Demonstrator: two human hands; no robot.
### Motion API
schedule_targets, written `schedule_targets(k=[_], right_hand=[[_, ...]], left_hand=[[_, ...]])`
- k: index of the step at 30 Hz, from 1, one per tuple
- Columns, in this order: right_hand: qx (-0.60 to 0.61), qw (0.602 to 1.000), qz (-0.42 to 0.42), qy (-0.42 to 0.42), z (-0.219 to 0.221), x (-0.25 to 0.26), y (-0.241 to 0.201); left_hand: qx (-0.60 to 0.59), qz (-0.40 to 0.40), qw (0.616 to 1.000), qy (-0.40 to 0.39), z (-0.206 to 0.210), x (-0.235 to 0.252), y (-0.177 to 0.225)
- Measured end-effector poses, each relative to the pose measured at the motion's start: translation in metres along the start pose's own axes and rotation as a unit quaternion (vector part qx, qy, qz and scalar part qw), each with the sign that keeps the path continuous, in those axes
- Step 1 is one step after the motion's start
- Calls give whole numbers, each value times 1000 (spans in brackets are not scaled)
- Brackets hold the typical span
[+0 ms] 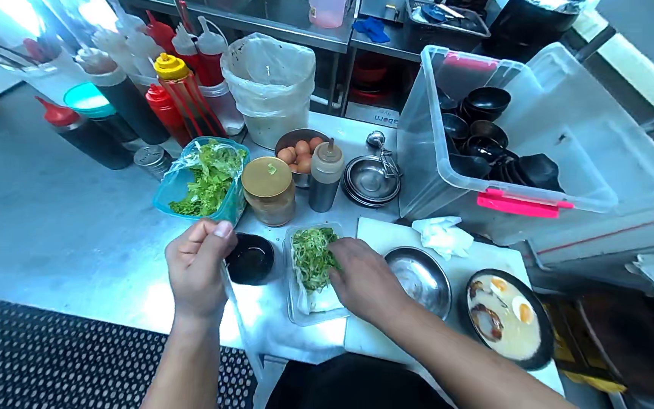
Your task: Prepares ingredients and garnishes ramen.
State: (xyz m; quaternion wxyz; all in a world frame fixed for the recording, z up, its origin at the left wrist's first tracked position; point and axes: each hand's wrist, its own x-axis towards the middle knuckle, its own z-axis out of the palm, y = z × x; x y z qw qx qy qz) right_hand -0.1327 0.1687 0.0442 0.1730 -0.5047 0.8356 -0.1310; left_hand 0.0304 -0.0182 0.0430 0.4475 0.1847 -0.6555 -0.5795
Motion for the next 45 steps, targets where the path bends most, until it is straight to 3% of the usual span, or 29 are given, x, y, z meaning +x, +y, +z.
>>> schedule_targets(k=[4, 7, 10, 18, 25, 30, 34, 39, 45], right_hand=[[-105, 988, -46, -100, 6, 24, -21], [-155, 977, -118, -80, 17, 31, -20], [-133, 976, -144, -97, 5, 39, -12], [97, 990, 8, -100, -35, 46, 2], [305, 937, 120, -118, -52, 37, 17], [348, 927, 114, -77, -88, -5, 37], [287, 948, 133, 15, -114, -66, 85], [171, 944, 256, 119, -110, -140, 142], [139, 901, 390, 126, -71, -201, 191]], left_hand=[[33, -55, 995, 73, -18, -31, -13], [59, -98, 986, 119, -30, -56, -22], [75, -119, 979, 150, -38, -73, -26], [84, -138, 971, 175, -40, -86, -28], [68, -134, 978, 143, -21, -76, -24], [76, -130, 983, 108, -18, -73, -25], [67, -138, 985, 81, -23, -73, -30], [41, -146, 987, 54, -18, -66, -37], [30, -131, 991, 18, 2, -46, -33]])
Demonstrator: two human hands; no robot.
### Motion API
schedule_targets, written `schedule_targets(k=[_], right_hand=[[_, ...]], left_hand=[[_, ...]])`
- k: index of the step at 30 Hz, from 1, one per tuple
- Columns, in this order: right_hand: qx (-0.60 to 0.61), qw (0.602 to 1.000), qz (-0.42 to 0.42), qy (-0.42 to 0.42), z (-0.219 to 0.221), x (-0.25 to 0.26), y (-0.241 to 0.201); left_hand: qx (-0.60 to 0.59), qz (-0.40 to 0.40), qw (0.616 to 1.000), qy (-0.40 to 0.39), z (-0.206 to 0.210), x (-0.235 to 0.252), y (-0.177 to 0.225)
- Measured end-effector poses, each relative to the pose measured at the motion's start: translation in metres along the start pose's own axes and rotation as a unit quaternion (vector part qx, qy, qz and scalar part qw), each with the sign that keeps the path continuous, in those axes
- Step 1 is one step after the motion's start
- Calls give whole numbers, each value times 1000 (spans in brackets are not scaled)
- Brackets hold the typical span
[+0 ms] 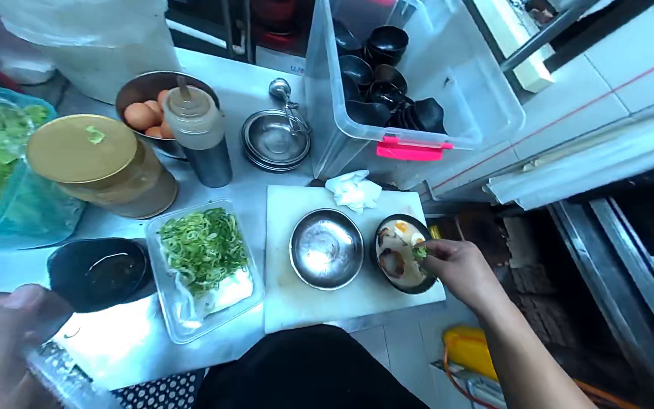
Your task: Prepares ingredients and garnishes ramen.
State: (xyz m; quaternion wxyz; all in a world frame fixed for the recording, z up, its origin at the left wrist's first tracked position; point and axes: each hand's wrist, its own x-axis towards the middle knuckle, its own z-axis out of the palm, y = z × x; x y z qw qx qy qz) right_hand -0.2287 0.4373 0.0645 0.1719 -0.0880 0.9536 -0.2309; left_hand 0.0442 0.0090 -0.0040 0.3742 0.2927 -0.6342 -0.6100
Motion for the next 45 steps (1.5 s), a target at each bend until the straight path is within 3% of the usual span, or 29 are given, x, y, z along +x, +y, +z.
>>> schedule_targets(k=[5, 10, 14, 21, 27, 31, 34, 38, 42, 45], right_hand=[[-70, 997, 23, 34, 17, -9, 29], [-152, 984, -68, 65, 39, -16, 42], [-181, 979, -89, 34, 43, -19, 40], [-174, 981, -69, -44, 28, -19, 32], [-146, 985, -81, 47, 26, -20, 38], [-121, 988, -69, 60, 22, -18, 41], [-87, 995, -45, 33, 16, -18, 40], [-100, 992, -54, 51, 19, -16, 37], [-106, 992, -49, 56, 20, -21, 39], [-69, 989, -66, 112, 26, -27, 34]], left_hand=[[1, 14, 1000, -18, 5, 10, -1], [-1, 7, 1000, -25, 6, 9, -5], [18, 5, 999, -26, 4, 7, -4], [28, 3, 999, -29, -3, 7, -9], [26, 3, 1000, -9, 4, 3, -3], [100, -27, 994, 32, 28, 3, 18], [246, 4, 969, -14, 43, 20, 24], [426, 36, 899, -91, 88, 51, 40], [492, 27, 858, -147, 131, 68, 34], [522, 27, 836, -167, 144, 72, 19]])
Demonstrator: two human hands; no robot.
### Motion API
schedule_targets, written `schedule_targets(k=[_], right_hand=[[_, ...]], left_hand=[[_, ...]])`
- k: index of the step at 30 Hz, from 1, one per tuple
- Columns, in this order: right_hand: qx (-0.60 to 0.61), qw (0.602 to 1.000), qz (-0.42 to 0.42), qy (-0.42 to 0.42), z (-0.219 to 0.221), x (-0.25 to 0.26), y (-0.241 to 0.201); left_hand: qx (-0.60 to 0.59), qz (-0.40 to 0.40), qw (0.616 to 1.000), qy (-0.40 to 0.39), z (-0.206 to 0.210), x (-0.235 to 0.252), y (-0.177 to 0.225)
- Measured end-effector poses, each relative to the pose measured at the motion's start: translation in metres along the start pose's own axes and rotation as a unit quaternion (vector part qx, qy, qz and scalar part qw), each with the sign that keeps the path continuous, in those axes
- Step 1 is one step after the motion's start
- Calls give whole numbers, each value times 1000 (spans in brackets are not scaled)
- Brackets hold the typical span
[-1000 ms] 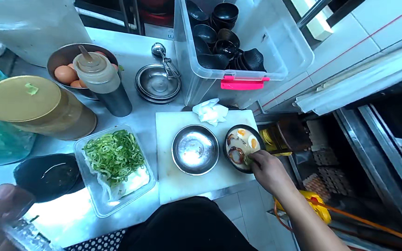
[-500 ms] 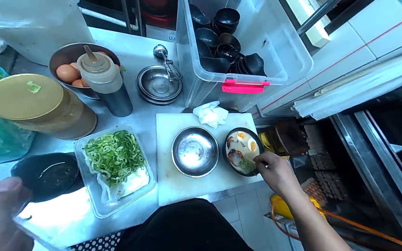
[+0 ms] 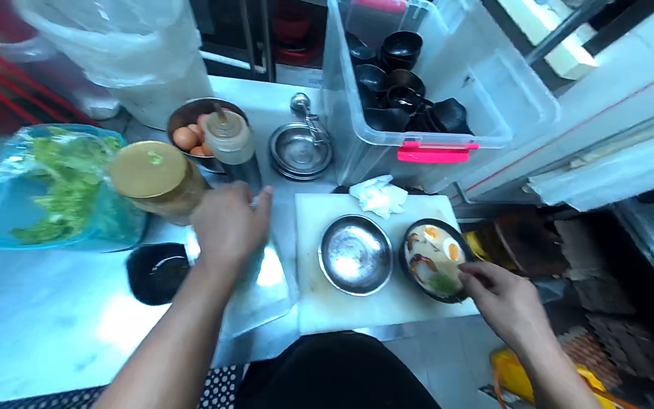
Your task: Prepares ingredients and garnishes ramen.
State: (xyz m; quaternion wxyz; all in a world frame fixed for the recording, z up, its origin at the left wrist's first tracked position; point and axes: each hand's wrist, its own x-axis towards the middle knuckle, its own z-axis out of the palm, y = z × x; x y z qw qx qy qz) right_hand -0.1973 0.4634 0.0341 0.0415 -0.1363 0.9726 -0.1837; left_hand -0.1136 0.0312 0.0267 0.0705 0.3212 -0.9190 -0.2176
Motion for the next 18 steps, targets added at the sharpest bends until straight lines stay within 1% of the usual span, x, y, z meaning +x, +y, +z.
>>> schedule_targets(k=[2, 4, 6, 8, 11, 13, 15, 16, 18], right_hand=[[36, 998, -21, 39, 8, -6, -20], [102, 991, -75, 35, 18, -11, -49], [177, 975, -130, -19, 33, -14, -85], [235, 954, -142, -122, 51, -15, -125], [272, 908, -97, -304, 76, -4, -180], [270, 883, -52, -380, 95, 5, -205], [269, 867, -16, -420, 111, 11, -222], [277, 861, -5, -427, 115, 12, -227], [289, 859, 3, -423, 114, 13, -231]], left_hand=[[20, 10, 1000, 1, 10, 2, -1], [32, 16, 999, -5, 17, 4, 0], [53, 6, 998, -39, 20, 7, 3], [70, -23, 993, -91, 19, 11, 7], [87, -48, 988, -120, 19, 15, 12], [94, -54, 987, -115, 23, 16, 13], [56, -28, 995, -73, 26, 14, 7], [6, 0, 999, -39, 23, 12, 1], [-98, 57, 993, 11, 1, 1, -11]])
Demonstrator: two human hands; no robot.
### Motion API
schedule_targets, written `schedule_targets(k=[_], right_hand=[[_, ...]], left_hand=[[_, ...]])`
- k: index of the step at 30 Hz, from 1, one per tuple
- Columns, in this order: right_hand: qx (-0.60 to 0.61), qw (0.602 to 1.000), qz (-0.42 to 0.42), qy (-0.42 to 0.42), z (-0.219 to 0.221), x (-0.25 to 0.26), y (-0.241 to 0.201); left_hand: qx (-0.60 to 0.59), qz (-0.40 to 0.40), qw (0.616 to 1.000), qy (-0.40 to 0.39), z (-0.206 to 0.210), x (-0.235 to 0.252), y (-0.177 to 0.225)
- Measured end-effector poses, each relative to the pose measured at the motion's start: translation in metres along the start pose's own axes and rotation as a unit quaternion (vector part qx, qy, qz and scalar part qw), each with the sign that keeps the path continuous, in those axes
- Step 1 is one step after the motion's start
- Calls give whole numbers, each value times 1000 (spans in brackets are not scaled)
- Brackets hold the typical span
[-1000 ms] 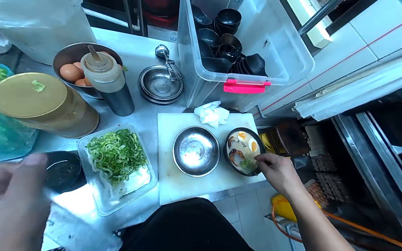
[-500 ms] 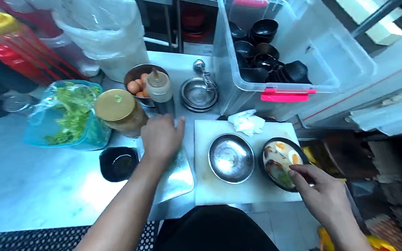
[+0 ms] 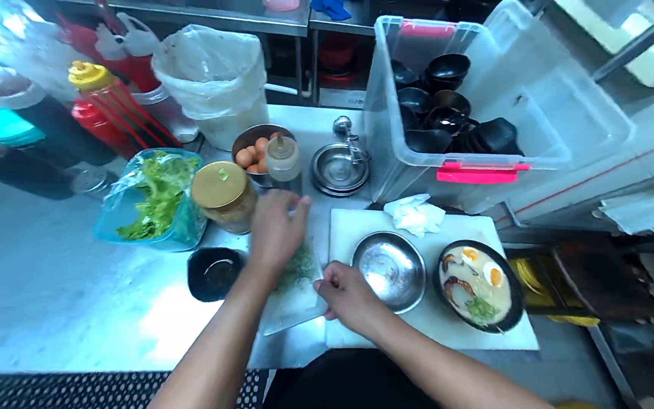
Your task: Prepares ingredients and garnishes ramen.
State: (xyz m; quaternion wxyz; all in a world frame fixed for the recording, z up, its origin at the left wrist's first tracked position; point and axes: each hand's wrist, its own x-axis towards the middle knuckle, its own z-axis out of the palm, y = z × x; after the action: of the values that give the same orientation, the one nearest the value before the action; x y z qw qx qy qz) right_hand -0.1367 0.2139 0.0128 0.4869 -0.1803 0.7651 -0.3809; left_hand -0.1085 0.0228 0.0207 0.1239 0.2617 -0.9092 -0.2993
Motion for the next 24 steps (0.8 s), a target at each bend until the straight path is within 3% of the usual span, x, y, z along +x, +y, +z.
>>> schedule_targets(k=[3, 5, 7, 10, 12, 15, 18, 24], right_hand=[[75, 997, -11, -3, -5, -9, 8], [172, 984, -32, 15, -11, -13, 14], [235, 969, -43, 65, -21, -14, 16], [250, 952, -37, 174, -33, 1, 20], [260, 940, -19, 221, -39, 18, 25], [301, 921, 10, 247, -48, 34, 24], [286, 918, 16, 274, -55, 39, 25], [53, 932, 29, 357, -48, 32, 31]], left_hand=[[-30, 103, 986, 130, -35, -37, -17], [-40, 146, 969, 196, -37, -68, -36], [-28, 159, 974, 157, -22, -102, -48], [14, 176, 984, -16, 17, -140, -49], [93, 186, 975, -80, 47, -150, -53], [210, 202, 956, -23, 81, -156, -65], [233, 225, 946, 9, 85, -156, -69], [245, 258, 934, 32, 84, -156, -75]])
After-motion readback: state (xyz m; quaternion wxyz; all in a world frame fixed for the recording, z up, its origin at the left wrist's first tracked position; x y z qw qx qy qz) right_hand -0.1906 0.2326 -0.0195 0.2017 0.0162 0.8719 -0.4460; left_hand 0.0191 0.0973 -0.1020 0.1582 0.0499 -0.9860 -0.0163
